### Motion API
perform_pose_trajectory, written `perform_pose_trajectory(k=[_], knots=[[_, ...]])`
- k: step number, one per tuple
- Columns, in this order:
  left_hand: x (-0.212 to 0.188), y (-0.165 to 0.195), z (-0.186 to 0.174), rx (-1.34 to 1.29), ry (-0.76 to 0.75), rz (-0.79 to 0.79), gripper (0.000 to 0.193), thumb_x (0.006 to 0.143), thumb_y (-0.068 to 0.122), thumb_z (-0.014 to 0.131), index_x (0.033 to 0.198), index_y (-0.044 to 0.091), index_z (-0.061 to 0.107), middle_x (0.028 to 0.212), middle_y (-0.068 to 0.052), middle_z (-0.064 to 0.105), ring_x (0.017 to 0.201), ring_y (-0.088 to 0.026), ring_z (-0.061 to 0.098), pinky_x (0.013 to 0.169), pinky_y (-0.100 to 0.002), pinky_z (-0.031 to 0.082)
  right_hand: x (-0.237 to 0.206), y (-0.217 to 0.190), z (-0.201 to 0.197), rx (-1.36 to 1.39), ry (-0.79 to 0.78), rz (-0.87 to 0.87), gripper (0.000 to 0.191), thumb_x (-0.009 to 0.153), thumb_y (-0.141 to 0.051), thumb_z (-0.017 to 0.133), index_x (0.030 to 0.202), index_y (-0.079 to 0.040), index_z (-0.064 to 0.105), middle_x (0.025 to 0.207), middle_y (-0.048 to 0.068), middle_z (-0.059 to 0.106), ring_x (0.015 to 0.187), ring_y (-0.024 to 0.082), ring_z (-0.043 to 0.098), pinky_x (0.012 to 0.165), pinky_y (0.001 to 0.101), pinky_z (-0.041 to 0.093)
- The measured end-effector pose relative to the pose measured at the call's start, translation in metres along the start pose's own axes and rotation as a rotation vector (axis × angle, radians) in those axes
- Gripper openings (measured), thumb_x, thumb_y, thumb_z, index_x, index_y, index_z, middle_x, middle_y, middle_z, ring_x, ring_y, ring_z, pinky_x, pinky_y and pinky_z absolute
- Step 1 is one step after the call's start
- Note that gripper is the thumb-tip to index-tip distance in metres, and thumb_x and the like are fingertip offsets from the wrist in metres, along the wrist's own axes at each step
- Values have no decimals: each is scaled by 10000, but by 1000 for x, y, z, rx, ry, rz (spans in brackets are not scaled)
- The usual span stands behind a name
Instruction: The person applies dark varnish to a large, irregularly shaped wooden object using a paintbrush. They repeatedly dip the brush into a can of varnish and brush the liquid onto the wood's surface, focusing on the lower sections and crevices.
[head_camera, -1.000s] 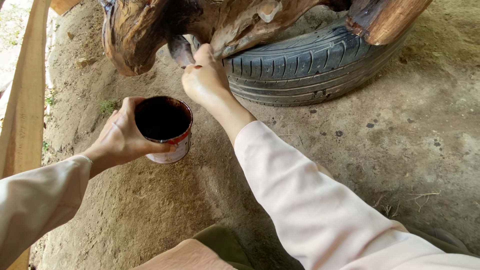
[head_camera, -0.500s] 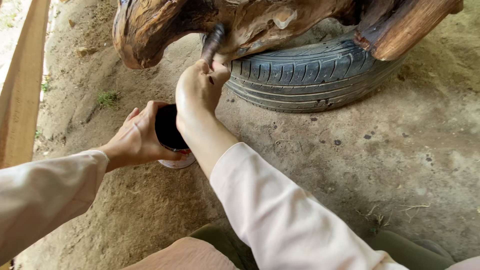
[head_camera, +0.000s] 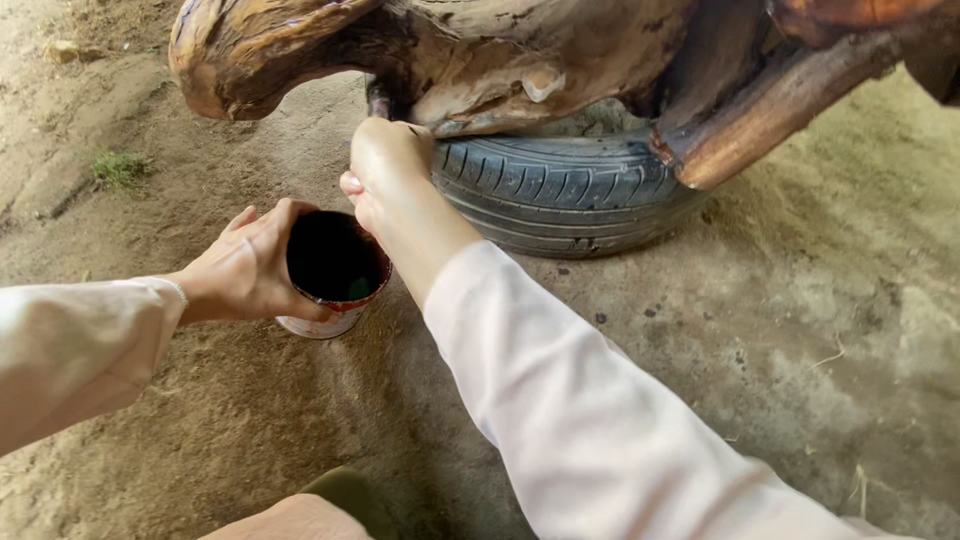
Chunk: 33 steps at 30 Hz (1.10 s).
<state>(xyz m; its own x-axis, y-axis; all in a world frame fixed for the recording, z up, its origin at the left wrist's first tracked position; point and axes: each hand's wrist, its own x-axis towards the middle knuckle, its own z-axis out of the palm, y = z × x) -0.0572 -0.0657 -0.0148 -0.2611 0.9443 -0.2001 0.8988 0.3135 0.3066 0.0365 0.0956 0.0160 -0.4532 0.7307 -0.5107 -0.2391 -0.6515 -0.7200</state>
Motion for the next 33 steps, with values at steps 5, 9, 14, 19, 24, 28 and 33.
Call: perform_pose_trajectory(k=[5,9,14,19,24,28,33], knots=[[17,0,8,-10,-27,-89,1174,515,529,955,1414,147,303,1390,-135,545,1409,-308,452,1267,-535,141,1,-1,5,31,-43,-155,112,900,45,397,1002,-1,391,789,95,423,499,133,302,390,323,240],[22,-6,12,-60,-18,-91,1171,521,521,939,1432,155,300,1390,-113,557,1402,-287,460,1281,-538,105,-4,0,7,126,-192,79,163,868,88,332,947,21,458,739,94,377,472,140,305,395,320,259],[29,-10,17,-110,12,-174,1207,482,524,978,1427,137,335,1408,-121,548,1411,-283,460,1293,-512,122,-11,-5,7,240,52,-115,126,879,95,336,851,28,439,717,90,387,485,127,289,405,312,243],[29,-14,20,-128,32,-137,1203,493,536,976,1421,128,328,1406,-119,543,1416,-295,436,1276,-516,85,-13,-15,11,262,-52,83,184,870,110,307,855,-37,415,717,79,341,482,134,277,421,295,249],[30,-13,23,-166,34,-200,1238,473,519,972,1445,111,323,1394,-138,566,1380,-303,493,1295,-485,136,-16,-17,13,-12,-48,-232,107,854,106,377,817,7,363,692,97,376,457,131,295,365,312,212],[32,-9,21,-122,22,-151,1193,496,530,977,1418,116,343,1390,-135,548,1388,-293,467,1278,-497,104,-14,-16,12,96,-32,-76,74,898,94,364,894,39,413,734,120,408,480,133,336,403,303,270],[31,-3,16,-126,37,-170,1208,474,523,976,1419,105,350,1374,-131,560,1358,-290,505,1269,-462,205,-8,-17,5,320,27,3,59,876,72,342,854,23,364,712,101,349,488,141,283,399,289,262]])
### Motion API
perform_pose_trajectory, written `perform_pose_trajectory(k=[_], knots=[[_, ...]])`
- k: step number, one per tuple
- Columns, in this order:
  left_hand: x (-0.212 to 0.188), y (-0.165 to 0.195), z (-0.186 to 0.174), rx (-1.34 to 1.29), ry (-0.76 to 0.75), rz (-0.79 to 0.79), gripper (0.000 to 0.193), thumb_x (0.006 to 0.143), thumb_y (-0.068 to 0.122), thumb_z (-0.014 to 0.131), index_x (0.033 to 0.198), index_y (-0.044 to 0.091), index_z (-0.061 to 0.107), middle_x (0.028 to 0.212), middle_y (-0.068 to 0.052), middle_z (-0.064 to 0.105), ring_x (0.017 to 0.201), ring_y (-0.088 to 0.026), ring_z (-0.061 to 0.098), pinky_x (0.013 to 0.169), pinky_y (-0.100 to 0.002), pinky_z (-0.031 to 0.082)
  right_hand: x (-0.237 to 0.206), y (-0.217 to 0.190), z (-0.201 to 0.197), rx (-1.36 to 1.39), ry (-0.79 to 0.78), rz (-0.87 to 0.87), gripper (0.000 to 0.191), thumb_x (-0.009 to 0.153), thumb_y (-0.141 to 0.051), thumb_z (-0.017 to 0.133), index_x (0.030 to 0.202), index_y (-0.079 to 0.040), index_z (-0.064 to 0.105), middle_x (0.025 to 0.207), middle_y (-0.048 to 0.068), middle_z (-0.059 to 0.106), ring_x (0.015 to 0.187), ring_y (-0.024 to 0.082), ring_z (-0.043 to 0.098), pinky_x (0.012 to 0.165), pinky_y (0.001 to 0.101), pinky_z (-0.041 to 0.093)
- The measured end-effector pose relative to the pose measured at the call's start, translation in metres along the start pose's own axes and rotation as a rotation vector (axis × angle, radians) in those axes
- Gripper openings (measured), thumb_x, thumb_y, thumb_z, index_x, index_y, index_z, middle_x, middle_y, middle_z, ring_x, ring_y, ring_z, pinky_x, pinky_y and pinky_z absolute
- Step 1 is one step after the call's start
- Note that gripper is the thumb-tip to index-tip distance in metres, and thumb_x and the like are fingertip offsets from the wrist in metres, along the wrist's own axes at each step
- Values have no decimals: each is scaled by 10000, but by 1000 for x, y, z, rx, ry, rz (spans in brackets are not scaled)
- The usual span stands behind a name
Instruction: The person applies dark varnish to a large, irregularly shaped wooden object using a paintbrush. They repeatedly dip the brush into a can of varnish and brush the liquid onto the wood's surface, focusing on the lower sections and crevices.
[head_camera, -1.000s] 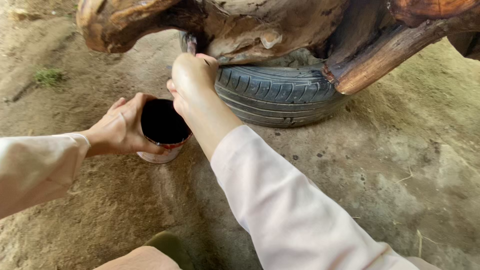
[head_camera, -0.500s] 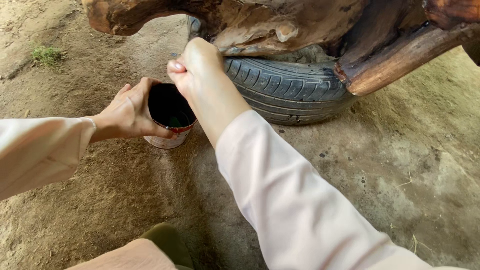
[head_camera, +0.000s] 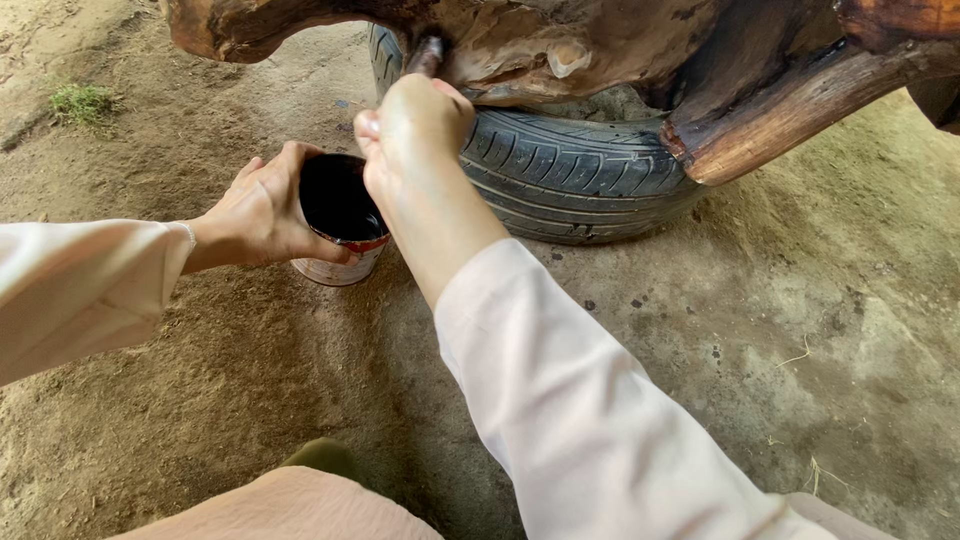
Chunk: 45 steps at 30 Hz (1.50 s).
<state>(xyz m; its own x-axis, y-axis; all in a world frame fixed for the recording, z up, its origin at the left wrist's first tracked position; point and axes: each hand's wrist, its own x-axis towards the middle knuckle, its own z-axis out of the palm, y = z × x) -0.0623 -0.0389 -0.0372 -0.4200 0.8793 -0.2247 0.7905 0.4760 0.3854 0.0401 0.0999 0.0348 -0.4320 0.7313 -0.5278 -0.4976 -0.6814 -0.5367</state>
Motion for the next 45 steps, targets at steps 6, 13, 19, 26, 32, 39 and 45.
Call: perform_pose_trajectory(k=[6,13,19,26,32,39,45], knots=[[-3,1,0,10,-21,3,1225,492,523,977,1443,104,329,1371,-136,561,1365,-295,497,1286,-482,143,-7,-18,-1,123,-100,63,173,847,132,239,912,24,358,762,107,341,524,133,254,444,283,262],[-3,0,3,30,32,102,1248,457,553,986,1414,89,334,1356,-141,555,1352,-303,495,1258,-491,165,-8,-10,-2,-206,-149,-157,208,864,94,264,982,-15,397,747,98,363,489,120,291,408,287,274],[-5,-2,0,-16,46,140,1219,499,536,954,1437,84,321,1339,-146,589,1345,-299,514,1266,-520,159,-9,10,-22,-487,-44,-653,187,978,8,391,1163,-12,409,891,31,439,648,63,421,531,239,347],[-6,-7,4,-4,46,144,1234,481,521,972,1440,114,311,1370,-140,567,1374,-301,483,1245,-561,127,-11,-17,-16,-81,-207,89,253,885,98,347,1071,-51,431,836,102,417,528,154,347,431,305,291],[-3,-11,3,-6,59,131,1191,490,558,974,1403,116,350,1363,-144,562,1369,-314,480,1253,-553,118,-29,-1,-38,-418,18,-461,164,982,-15,329,1052,-156,377,765,96,497,512,146,414,418,301,336],[-5,-5,6,-11,75,149,1205,479,556,957,1415,103,348,1364,-142,584,1382,-306,490,1254,-559,145,-51,-6,-53,-499,-97,-405,324,990,-19,399,1297,26,491,906,81,500,569,85,445,438,263,380],[-1,-3,12,6,89,181,1237,455,573,965,1408,87,344,1369,-163,576,1367,-332,492,1236,-568,155,-43,-3,-62,-466,-65,-326,345,997,-79,395,1341,-94,411,953,142,540,546,148,427,428,321,355]])
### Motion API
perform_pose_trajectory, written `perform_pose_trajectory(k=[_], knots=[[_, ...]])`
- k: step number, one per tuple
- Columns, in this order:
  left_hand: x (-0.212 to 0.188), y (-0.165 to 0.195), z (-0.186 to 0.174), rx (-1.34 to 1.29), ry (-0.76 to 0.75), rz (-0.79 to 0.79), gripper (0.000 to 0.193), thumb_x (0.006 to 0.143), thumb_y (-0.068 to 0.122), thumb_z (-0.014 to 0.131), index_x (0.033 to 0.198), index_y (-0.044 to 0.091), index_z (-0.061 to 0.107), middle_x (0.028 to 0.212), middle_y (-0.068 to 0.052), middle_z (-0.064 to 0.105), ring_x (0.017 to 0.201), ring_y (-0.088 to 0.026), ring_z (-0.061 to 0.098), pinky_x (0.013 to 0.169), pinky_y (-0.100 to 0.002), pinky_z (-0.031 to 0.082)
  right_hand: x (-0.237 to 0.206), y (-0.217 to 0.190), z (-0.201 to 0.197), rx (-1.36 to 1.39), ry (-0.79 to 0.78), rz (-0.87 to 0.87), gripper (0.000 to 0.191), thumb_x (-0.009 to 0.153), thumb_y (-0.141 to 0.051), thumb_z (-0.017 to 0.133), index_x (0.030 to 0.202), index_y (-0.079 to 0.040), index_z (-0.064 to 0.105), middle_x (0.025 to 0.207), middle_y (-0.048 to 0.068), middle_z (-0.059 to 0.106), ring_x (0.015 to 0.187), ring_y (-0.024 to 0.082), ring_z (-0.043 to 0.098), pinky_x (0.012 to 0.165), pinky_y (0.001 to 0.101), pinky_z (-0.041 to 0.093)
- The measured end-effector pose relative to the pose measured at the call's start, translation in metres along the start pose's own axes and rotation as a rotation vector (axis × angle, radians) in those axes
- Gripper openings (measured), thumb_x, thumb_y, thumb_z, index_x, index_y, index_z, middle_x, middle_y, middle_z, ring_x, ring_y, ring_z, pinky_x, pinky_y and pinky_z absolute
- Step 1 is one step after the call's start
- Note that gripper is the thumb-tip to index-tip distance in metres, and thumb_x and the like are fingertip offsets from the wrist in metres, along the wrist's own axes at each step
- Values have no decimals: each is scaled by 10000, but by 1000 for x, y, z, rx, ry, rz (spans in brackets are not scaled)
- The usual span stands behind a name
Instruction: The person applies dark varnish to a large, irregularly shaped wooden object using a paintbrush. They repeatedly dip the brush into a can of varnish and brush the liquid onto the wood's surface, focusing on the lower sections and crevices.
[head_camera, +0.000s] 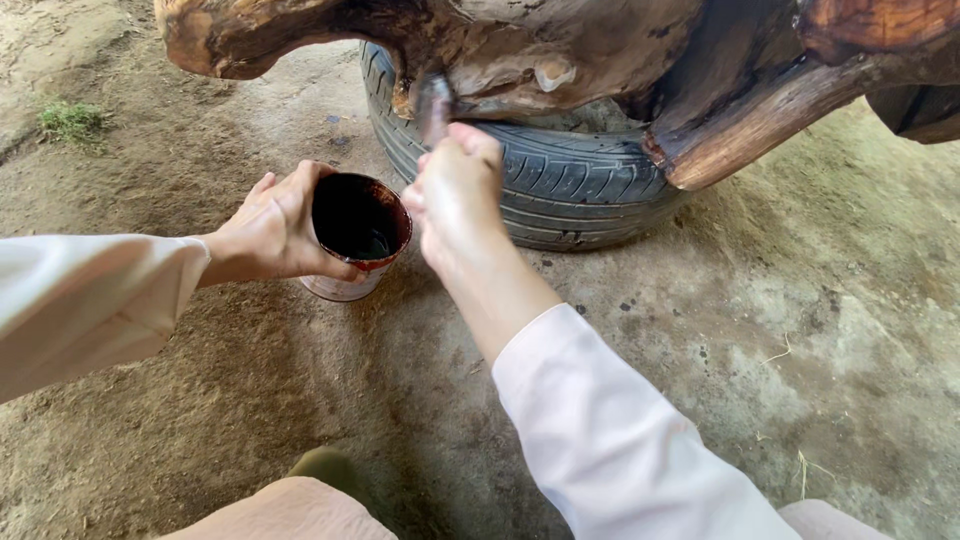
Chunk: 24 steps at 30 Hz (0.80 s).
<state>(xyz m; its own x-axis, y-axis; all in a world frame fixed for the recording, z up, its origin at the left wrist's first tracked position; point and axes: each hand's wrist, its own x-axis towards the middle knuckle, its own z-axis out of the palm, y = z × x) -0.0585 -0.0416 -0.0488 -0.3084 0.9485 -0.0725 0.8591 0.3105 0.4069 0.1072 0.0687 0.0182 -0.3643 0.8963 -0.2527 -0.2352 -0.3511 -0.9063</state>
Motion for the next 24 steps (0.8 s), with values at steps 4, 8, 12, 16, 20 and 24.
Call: perform_pose_trajectory(k=[4,8,12,16,20,24], knots=[[1,-4,0,4,-4,4,1227,456,582,958,1399,86,350,1347,-151,590,1354,-323,507,1251,-561,163,13,-12,-22,-282,197,-452,303,1044,-97,371,1347,-100,384,1103,157,565,761,199,583,612,366,494],[0,-3,1,21,2,17,1221,464,586,962,1395,83,352,1354,-161,576,1353,-324,504,1236,-572,167,4,-18,-22,-552,221,-409,316,1003,-139,388,1315,-141,335,1115,156,582,825,235,686,667,416,558],[-7,2,3,24,-10,31,1222,449,584,964,1389,93,357,1355,-153,570,1370,-310,491,1231,-561,177,-21,4,-2,-707,14,-378,273,1009,-133,434,1281,-113,430,1169,161,604,978,234,649,835,408,512],[-12,-1,2,32,-94,-28,1196,477,591,943,1397,111,349,1366,-124,570,1392,-285,477,1273,-542,144,-30,10,-11,-644,43,-40,284,1003,-191,400,1282,-146,418,1112,112,592,831,209,631,669,412,530],[-8,-5,2,35,-82,16,1255,472,618,972,1411,94,324,1406,-156,507,1387,-315,439,1240,-544,129,-34,4,-41,-525,279,-236,313,1016,-192,385,1323,-139,364,1098,123,575,837,176,626,670,382,523],[-6,-6,5,14,-89,-40,1207,477,600,959,1386,84,357,1371,-142,550,1379,-295,477,1272,-524,133,-30,13,-43,-391,280,-223,324,1025,-173,353,1345,-137,313,1076,126,539,815,199,605,638,398,526]])
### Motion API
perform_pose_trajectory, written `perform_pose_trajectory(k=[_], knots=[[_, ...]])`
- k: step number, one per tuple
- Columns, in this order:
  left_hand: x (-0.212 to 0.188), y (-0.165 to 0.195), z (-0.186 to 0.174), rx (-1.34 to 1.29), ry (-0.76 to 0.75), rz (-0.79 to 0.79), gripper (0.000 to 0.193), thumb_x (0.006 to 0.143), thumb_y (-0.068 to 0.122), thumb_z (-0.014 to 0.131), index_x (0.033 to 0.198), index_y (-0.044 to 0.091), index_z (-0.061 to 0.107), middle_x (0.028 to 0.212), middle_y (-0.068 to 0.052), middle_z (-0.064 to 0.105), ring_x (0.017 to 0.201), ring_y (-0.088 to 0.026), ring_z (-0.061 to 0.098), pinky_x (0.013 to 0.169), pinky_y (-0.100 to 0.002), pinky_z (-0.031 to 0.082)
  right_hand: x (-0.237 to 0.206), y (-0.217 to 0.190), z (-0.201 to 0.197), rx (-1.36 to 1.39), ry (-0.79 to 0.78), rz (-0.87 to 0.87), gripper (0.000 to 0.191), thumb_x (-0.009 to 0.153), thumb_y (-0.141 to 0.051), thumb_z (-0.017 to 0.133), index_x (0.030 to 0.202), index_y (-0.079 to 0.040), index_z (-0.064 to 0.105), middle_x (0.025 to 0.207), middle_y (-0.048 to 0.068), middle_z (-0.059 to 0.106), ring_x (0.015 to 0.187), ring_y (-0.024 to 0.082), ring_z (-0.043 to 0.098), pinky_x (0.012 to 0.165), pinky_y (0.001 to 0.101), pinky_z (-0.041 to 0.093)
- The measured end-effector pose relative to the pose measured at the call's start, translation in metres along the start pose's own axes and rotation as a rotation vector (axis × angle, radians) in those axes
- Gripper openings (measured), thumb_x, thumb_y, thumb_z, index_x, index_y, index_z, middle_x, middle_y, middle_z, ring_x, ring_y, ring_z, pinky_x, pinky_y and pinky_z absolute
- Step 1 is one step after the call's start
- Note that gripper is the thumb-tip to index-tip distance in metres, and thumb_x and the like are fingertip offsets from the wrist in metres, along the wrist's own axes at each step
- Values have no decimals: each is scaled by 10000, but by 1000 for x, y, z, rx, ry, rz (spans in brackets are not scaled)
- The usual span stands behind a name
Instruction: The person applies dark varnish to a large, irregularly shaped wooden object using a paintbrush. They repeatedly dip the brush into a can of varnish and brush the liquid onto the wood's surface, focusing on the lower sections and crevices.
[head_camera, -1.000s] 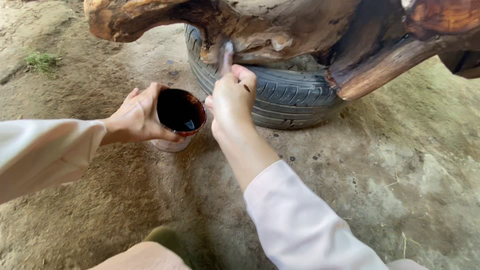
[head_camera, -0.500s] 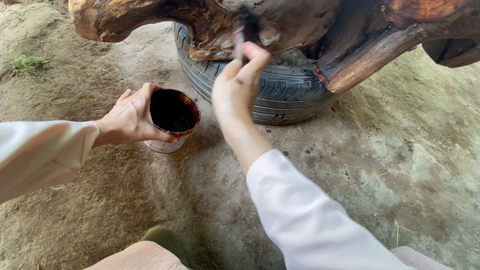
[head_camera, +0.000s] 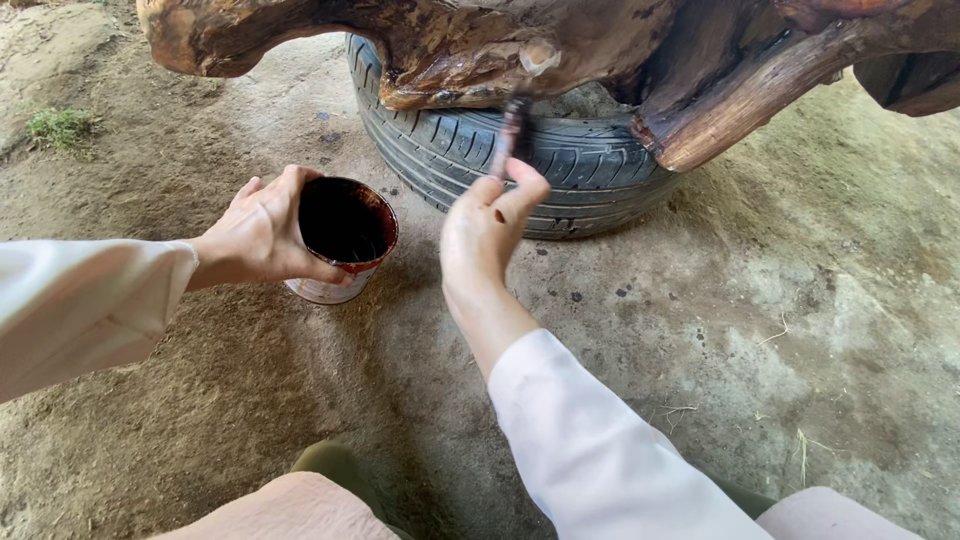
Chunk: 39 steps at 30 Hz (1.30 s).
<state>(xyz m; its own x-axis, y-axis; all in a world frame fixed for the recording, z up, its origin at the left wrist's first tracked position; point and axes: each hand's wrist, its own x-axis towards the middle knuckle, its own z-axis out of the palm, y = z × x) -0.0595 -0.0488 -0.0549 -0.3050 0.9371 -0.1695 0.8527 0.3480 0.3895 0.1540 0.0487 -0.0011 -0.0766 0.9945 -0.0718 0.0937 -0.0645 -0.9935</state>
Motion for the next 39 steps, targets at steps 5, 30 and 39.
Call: perform_pose_trajectory(k=[5,30,39], knots=[[-5,2,5,33,50,46,1230,442,596,954,1392,82,367,1343,-157,568,1370,-306,493,1264,-510,186,8,19,31,-33,-225,69,234,1010,-141,383,1237,-82,383,866,111,562,551,150,533,467,343,445],[-12,6,15,-3,-18,51,1228,460,594,963,1396,99,340,1341,-126,576,1365,-296,495,1259,-540,130,85,22,-27,1035,-391,417,219,921,17,351,1054,46,522,641,12,460,454,70,337,416,236,301],[-15,8,16,-25,-7,49,1239,440,600,951,1397,103,341,1344,-130,572,1349,-292,509,1249,-504,191,93,-12,-59,1191,-238,366,213,853,65,345,988,-10,490,628,-1,438,456,82,358,451,238,294]])
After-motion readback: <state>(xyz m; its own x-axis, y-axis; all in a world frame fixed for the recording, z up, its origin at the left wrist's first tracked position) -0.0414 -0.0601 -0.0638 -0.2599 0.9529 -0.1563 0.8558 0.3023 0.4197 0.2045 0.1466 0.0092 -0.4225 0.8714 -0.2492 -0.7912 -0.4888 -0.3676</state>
